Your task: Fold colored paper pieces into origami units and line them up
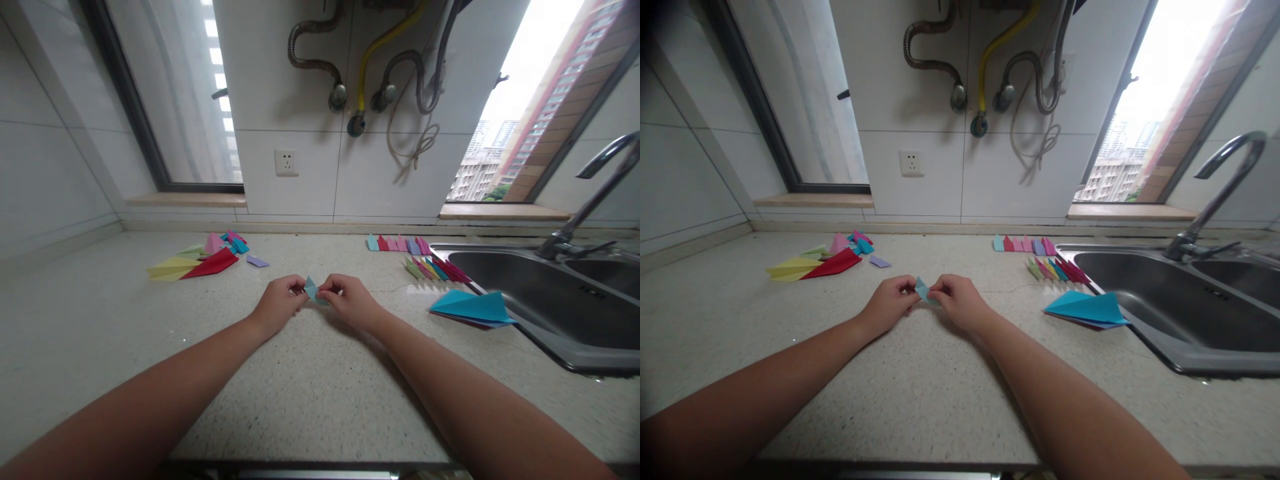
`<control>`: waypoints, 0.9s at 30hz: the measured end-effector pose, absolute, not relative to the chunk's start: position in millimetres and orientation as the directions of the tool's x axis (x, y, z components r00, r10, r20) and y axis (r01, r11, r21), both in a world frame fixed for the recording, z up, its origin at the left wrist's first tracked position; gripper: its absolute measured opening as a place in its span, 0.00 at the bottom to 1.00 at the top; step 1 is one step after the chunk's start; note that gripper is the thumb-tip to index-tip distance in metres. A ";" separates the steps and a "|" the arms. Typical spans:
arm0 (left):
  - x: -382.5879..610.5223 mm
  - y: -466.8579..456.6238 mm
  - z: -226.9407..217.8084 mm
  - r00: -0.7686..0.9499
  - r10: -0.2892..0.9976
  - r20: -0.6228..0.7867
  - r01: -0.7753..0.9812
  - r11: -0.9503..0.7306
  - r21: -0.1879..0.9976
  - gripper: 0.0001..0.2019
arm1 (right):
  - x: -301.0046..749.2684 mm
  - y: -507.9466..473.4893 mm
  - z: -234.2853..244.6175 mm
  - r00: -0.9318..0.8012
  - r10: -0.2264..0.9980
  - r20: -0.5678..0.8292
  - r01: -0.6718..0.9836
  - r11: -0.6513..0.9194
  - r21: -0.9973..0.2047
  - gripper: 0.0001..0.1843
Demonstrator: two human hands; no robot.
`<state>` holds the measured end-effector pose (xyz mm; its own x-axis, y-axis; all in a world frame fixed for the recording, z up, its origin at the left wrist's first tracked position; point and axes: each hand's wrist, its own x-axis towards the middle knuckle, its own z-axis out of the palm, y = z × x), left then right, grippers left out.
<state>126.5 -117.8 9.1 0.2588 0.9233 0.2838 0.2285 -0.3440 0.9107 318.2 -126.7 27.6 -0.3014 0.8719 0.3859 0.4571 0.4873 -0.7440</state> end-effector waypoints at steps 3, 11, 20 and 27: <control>127.7 -118.5 8.1 0.226 0.923 0.311 0.252 -0.364 0.897 0.11 | 317.3 -127.1 28.6 -0.290 0.854 0.432 0.537 0.519 -0.665 0.05; 130.4 -120.6 11.9 0.173 0.935 0.311 0.288 -0.350 0.891 0.09 | 316.8 -124.8 25.7 -0.321 0.770 0.552 0.606 0.614 -0.506 0.05; 126.4 -118.2 11.4 0.182 0.917 0.354 0.213 -0.389 0.897 0.05 | 319.9 -124.4 30.8 -0.323 0.802 0.503 0.563 0.590 -0.579 0.05; 119.3 -108.5 11.1 0.174 0.913 0.368 0.102 -0.388 0.916 0.05 | 346.3 -122.2 37.4 -0.324 0.858 0.398 0.541 0.513 -0.667 0.09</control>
